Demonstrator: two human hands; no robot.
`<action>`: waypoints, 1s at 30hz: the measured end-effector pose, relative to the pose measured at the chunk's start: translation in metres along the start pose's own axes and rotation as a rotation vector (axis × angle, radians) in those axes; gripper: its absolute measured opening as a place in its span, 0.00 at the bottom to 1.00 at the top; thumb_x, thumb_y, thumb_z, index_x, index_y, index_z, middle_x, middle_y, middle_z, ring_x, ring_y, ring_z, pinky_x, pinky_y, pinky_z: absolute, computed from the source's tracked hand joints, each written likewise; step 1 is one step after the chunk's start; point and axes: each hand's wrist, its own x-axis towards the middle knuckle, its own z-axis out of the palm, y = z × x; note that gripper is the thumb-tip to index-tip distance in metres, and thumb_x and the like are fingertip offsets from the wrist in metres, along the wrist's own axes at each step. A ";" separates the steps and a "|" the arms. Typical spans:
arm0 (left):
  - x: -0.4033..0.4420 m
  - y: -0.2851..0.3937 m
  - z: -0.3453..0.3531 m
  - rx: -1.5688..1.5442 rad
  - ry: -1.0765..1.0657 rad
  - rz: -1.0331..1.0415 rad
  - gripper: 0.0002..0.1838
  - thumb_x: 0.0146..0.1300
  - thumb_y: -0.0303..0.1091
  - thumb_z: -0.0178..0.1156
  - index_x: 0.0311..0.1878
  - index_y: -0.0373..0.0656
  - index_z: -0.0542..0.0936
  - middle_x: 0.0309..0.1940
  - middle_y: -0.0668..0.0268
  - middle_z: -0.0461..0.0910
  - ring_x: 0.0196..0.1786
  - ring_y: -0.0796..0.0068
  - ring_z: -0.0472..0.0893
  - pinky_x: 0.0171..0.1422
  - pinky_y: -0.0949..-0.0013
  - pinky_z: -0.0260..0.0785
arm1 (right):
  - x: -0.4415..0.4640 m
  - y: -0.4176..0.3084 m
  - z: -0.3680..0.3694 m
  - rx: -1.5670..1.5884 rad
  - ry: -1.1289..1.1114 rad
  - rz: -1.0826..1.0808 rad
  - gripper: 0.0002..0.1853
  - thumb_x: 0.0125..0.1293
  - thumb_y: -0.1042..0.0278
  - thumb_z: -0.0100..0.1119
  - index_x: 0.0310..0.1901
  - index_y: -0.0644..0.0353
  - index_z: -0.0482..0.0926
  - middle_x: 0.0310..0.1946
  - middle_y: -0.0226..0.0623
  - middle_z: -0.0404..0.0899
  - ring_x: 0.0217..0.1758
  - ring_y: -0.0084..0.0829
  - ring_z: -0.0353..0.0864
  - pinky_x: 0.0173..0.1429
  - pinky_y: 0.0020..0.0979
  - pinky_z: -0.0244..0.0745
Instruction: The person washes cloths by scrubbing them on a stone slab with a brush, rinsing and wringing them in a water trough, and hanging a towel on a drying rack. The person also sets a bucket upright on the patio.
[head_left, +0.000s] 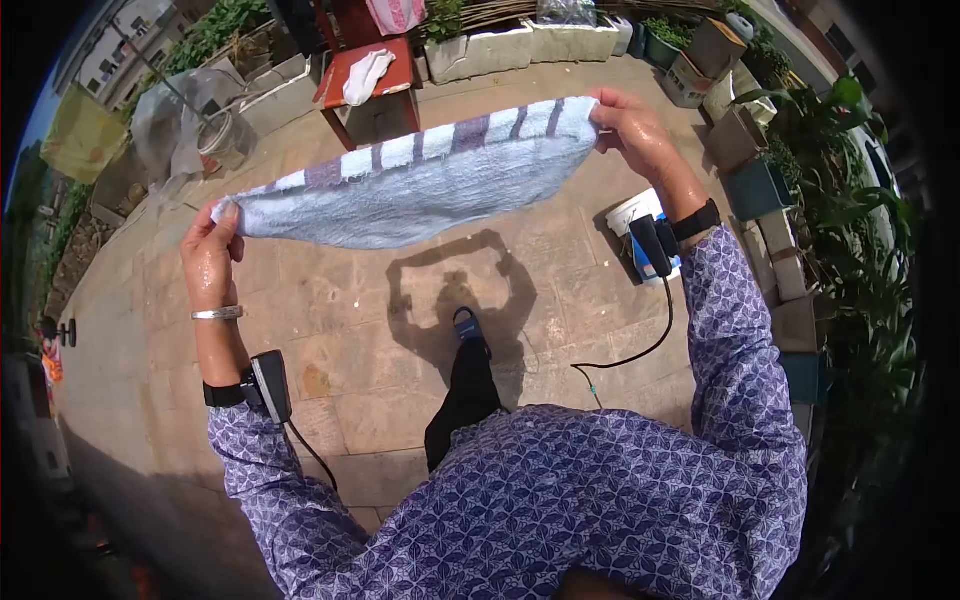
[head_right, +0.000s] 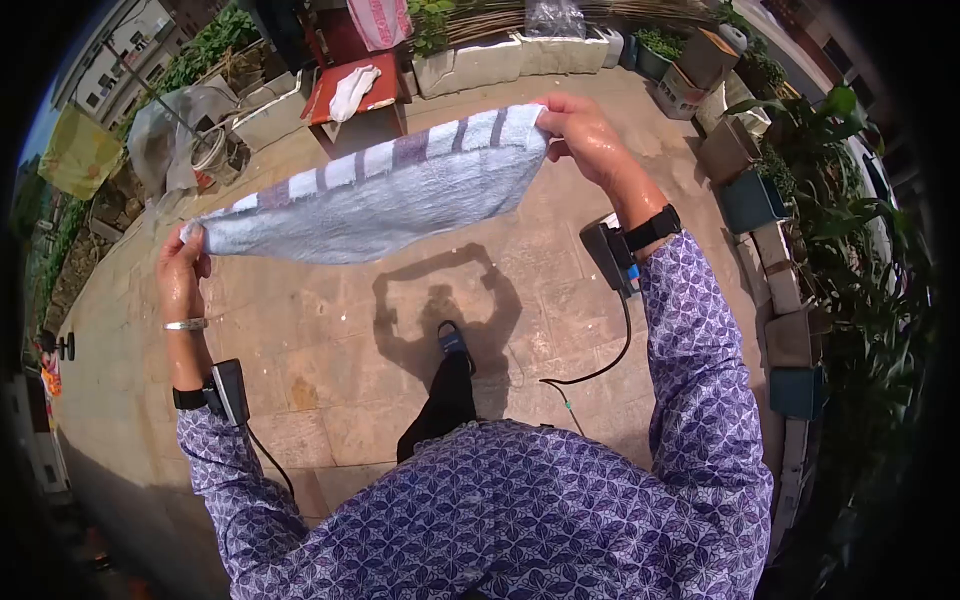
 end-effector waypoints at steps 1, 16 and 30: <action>0.039 0.004 0.013 -0.075 -0.017 0.065 0.06 0.64 0.30 0.59 0.41 0.39 0.80 0.22 0.75 0.73 0.20 0.87 0.65 0.23 0.80 0.54 | 0.030 -0.014 -0.005 0.029 0.005 -0.069 0.08 0.62 0.71 0.51 0.39 0.61 0.79 0.30 0.27 0.77 0.29 0.19 0.71 0.32 0.22 0.65; 0.309 -0.112 0.164 -0.192 0.096 -0.128 0.04 0.63 0.26 0.55 0.38 0.37 0.78 0.21 0.68 0.75 0.14 0.79 0.71 0.16 0.76 0.61 | 0.293 0.071 -0.060 -0.082 0.121 0.005 0.05 0.64 0.73 0.55 0.37 0.63 0.80 0.25 0.27 0.78 0.26 0.18 0.72 0.31 0.23 0.69; 0.393 -0.123 -0.012 0.061 0.475 -0.083 0.05 0.62 0.28 0.57 0.38 0.39 0.79 0.22 0.68 0.77 0.17 0.81 0.74 0.21 0.77 0.65 | 0.517 -0.008 0.142 0.292 -0.245 -0.087 0.09 0.69 0.72 0.50 0.46 0.65 0.75 0.31 0.33 0.78 0.24 0.24 0.78 0.31 0.25 0.75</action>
